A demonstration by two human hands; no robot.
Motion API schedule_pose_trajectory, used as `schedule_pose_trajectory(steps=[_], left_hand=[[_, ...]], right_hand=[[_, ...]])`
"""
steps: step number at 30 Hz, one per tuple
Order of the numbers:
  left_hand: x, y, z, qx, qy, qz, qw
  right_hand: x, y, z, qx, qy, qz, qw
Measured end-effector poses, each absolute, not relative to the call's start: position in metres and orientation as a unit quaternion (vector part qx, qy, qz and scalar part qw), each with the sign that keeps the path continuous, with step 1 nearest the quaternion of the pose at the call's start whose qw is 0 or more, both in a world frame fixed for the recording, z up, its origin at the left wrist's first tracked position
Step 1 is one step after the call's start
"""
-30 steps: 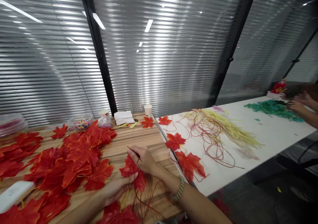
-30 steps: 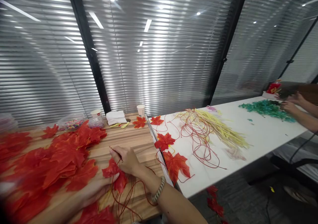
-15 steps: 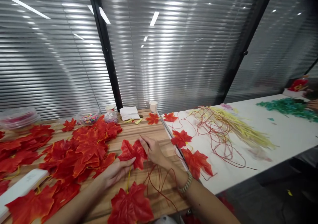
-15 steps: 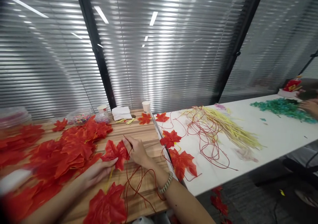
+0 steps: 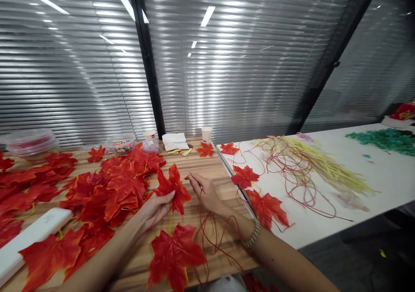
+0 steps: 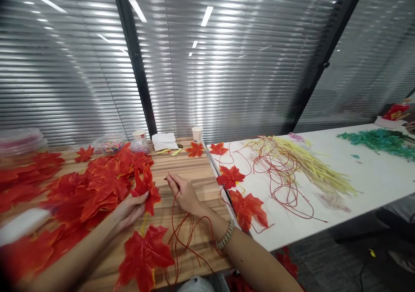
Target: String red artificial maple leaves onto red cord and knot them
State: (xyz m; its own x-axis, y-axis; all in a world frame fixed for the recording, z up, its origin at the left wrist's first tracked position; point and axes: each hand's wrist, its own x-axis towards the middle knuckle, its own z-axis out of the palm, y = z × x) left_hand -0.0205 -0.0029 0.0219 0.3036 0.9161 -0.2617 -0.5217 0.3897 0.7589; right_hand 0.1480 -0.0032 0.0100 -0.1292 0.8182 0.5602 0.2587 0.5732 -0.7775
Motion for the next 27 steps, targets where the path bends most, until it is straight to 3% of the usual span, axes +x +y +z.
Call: schedule_pose_trajectory(steps=[8, 13, 20, 27], left_hand=[[-0.003, -0.011, 0.014, 0.407, 0.392, 0.408, 0.717], [-0.004, -0.007, 0.004, 0.442, 0.390, 0.422, 0.689], [-0.009, -0.002, 0.008, 0.490, 0.421, 0.463, 0.607], [-0.008, -0.007, 0.025, 0.553, 0.413, 0.403, 0.601]], right_hand=[[0.143, -0.001, 0.008, -0.383, -0.585, 0.380, 0.605], [0.139, -0.001, 0.008, -0.357, -0.603, 0.446, 0.558], [0.137, -0.005, 0.006, -0.372, -0.728, 0.296, 0.494], [0.151, -0.005, 0.020, -0.429, -0.684, 0.239, 0.540]])
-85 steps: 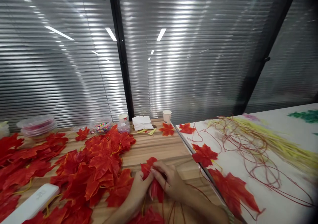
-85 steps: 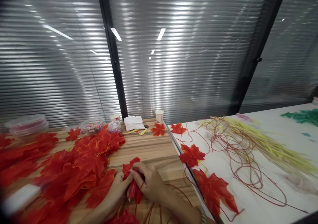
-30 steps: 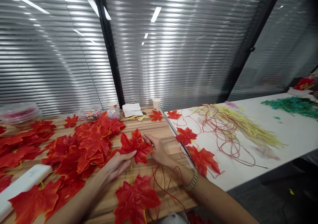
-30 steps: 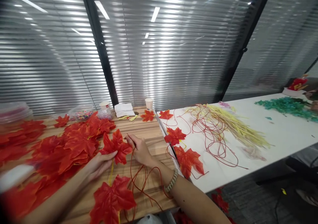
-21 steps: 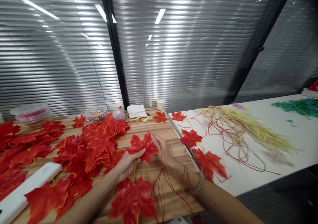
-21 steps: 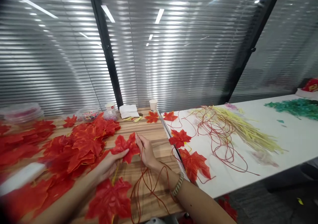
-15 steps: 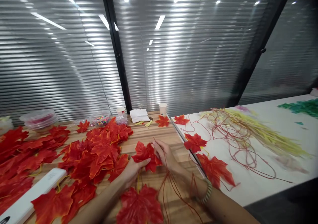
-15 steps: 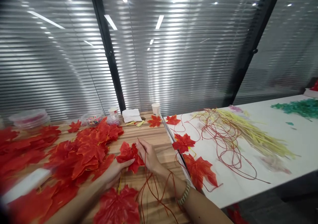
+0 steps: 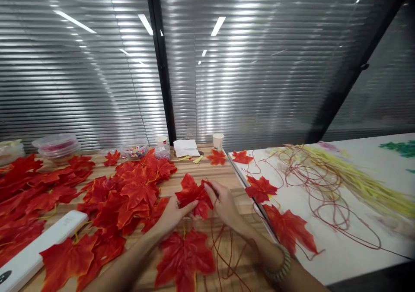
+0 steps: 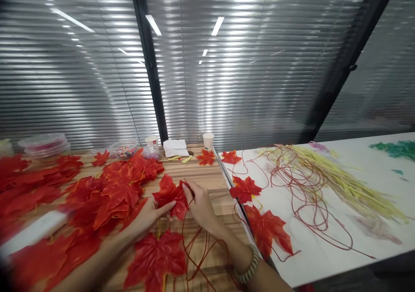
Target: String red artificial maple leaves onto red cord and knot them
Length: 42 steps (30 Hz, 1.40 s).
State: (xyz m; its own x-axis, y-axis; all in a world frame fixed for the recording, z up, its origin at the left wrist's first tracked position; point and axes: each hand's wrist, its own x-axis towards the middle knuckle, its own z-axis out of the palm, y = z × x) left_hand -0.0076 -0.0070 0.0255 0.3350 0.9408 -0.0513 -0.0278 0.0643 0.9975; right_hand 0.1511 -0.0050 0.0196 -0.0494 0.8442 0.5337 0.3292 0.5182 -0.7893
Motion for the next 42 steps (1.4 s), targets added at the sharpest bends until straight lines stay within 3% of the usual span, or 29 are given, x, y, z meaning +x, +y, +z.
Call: schedule_pose_trajectory(steps=[6, 14, 19, 25, 30, 35, 38, 42], left_hand=[[-0.031, 0.011, 0.025, 0.680, 0.402, 0.209, 0.577], [-0.036, 0.013, 0.033, 0.700, 0.398, 0.232, 0.545], [-0.039, 0.016, 0.040, 0.708, 0.373, 0.165, 0.577], [-0.063, 0.026, 0.046, 0.666, 0.328, 0.102, 0.662], [-0.086, 0.024, 0.055, 0.599, 0.358, 0.140, 0.703], [-0.080, 0.028, 0.055, 0.526, 0.420, 0.304, 0.675], [-0.071, 0.033, 0.049, 0.509, 0.412, 0.396, 0.644], [-0.066, 0.035, 0.044, 0.578, 0.441, 0.429, 0.537]], right_hand=[[0.141, -0.004, 0.004, -0.441, -0.647, 0.267, 0.562], [0.140, -0.007, 0.018, -0.407, -0.522, 0.401, 0.634], [0.143, -0.004, 0.019, -0.397, -0.462, 0.414, 0.676], [0.147, 0.001, 0.009, -0.428, -0.462, 0.343, 0.697], [0.155, 0.006, 0.007, -0.463, -0.435, 0.262, 0.726], [0.157, 0.006, 0.012, -0.457, -0.428, 0.270, 0.732], [0.159, 0.005, 0.016, -0.451, -0.421, 0.257, 0.744], [0.164, 0.006, 0.021, -0.454, -0.389, 0.231, 0.767]])
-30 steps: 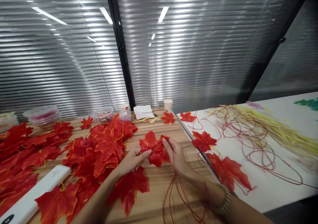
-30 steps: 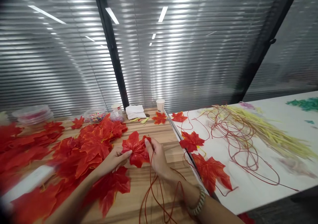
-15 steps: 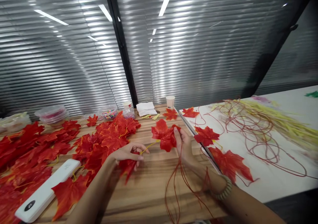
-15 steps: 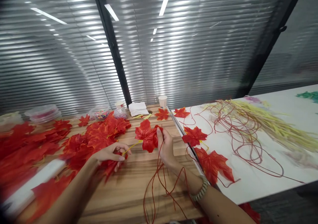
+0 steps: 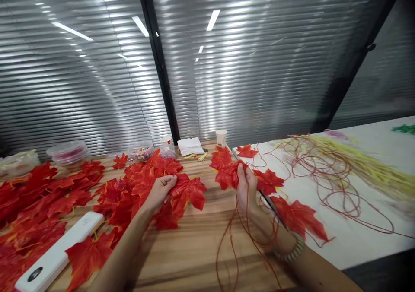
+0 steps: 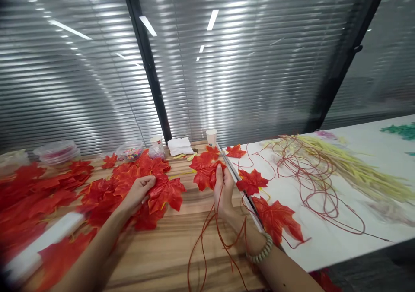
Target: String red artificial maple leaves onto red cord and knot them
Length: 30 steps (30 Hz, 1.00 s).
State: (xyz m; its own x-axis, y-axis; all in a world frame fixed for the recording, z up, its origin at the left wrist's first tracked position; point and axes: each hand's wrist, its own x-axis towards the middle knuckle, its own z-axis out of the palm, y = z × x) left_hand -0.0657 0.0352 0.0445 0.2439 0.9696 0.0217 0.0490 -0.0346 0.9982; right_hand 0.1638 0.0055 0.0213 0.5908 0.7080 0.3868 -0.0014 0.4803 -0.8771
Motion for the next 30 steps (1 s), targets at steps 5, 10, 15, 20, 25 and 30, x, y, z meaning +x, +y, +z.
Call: schedule_pose_trajectory(steps=[5, 10, 15, 20, 25, 30], left_hand=[[-0.059, 0.030, 0.043, 0.628, 0.447, 0.436, 0.464], [-0.049, 0.028, 0.035, 0.656, 0.436, 0.445, 0.426], [-0.036, 0.021, 0.029, 0.629, 0.429, 0.461, 0.456], [-0.025, 0.009, 0.036, 0.538, 0.390, 0.552, 0.505], [-0.015, -0.007, 0.046, 0.436, 0.311, 0.558, 0.634], [-0.009, -0.016, 0.044, 0.380, 0.278, 0.533, 0.703]], right_hand=[[0.166, 0.008, 0.023, -0.459, -0.394, 0.213, 0.767], [0.155, -0.001, 0.018, -0.457, -0.485, 0.196, 0.719], [0.145, -0.012, 0.011, -0.402, -0.687, 0.112, 0.595], [0.141, -0.012, 0.010, -0.329, -0.805, 0.032, 0.493], [0.138, -0.015, 0.014, -0.317, -0.826, -0.026, 0.465], [0.136, -0.017, 0.013, -0.311, -0.829, -0.092, 0.456]])
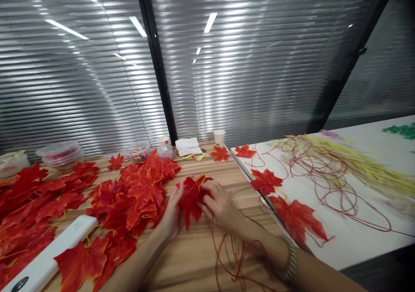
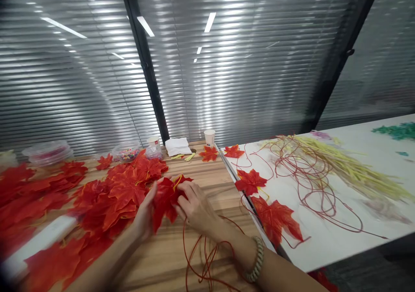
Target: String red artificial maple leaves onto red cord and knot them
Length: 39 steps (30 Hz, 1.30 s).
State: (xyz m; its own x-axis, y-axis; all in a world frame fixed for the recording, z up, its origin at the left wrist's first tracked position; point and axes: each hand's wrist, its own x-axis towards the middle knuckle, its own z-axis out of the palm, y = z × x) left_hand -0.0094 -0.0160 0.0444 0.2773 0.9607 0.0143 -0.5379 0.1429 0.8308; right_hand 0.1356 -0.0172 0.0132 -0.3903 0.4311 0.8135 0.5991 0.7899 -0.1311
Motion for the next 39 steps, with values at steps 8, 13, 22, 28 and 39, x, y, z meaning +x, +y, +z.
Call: schedule_pose_trajectory(steps=[8, 13, 22, 28, 39], left_hand=[[-0.016, -0.012, 0.041, 0.494, 0.205, 0.482, 0.694], [-0.013, -0.014, 0.037, 0.556, 0.249, 0.449, 0.654], [-0.012, -0.004, 0.039, 0.449, 0.367, 0.516, 0.630], [-0.013, -0.003, 0.048, 0.426, 0.372, 0.504, 0.652], [-0.015, 0.003, 0.027, 0.482, 0.358, 0.429, 0.675]], right_hand=[[0.137, -0.009, 0.009, -0.302, -0.847, -0.162, 0.407], [0.134, -0.010, 0.008, -0.285, -0.863, -0.194, 0.369], [0.142, -0.011, 0.015, -0.293, -0.866, -0.174, 0.367], [0.148, -0.006, 0.015, -0.323, -0.831, -0.112, 0.440], [0.154, 0.005, 0.003, -0.443, -0.701, 0.147, 0.539]])
